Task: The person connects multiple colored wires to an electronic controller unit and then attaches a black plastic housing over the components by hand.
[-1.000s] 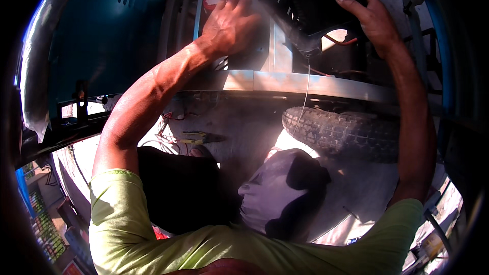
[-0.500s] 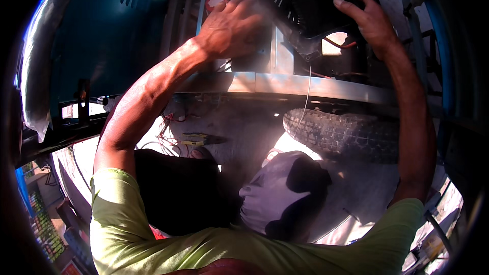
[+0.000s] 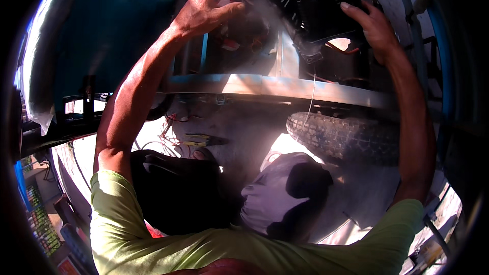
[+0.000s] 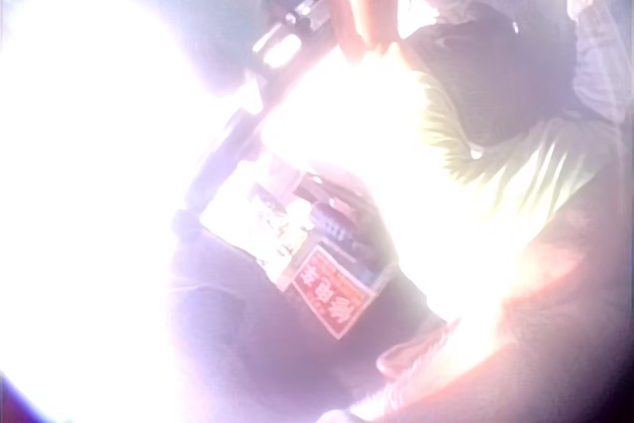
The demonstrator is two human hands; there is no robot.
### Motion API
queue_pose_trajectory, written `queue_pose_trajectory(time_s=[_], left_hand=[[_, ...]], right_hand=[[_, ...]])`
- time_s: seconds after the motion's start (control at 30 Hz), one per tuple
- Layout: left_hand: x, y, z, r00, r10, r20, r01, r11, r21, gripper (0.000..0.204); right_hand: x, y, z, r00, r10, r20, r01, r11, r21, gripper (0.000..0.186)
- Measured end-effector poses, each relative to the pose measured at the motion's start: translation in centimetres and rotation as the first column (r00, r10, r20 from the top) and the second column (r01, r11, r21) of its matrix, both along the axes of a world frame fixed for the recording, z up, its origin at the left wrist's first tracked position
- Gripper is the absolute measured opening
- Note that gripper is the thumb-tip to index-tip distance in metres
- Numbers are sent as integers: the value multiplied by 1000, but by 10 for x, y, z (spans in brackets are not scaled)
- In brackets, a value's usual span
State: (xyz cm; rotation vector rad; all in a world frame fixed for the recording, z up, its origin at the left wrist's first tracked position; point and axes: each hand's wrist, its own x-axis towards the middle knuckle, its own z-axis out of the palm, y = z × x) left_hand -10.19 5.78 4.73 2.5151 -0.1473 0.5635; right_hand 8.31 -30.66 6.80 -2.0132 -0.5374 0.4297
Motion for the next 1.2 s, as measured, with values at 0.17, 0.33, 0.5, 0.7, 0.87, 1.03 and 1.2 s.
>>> queue_pose_trajectory(time_s=[0.17, 0.33, 0.5, 0.7, 0.87, 1.03, 1.2], left_hand=[[-3, 23, 13, 980, 93, -174, -148, 929, -339, 62], [-13, 11, 28, 970, -12, -244, -136, 802, -582, 57], [-15, -44, 35, 961, -111, -254, -98, 719, -688, 64], [-29, -96, 24, 982, -169, -78, 31, 559, -829, 34], [-38, -113, 65, 907, -152, -393, -262, 526, -809, 22], [-31, -118, 43, 907, -281, -315, -185, 406, -895, 27], [-28, -120, 28, 905, -320, -281, -8, 647, -763, 47]], right_hand=[[-16, 5, 21, 922, 76, -379, 18, 971, 238, 49], [-28, 15, 35, 924, 91, -370, 14, 962, 271, 43], [-60, 31, 53, 950, 89, -299, 7, 952, 305, 49], [-80, 33, 51, 827, 349, -440, -66, 838, 542, 60], [-74, 27, 39, 657, 509, -557, -30, 755, 655, 63], [-79, 26, 41, 539, 621, -569, -19, 684, 729, 78], [-87, 26, 45, 518, 631, -577, -34, 690, 723, 88]])
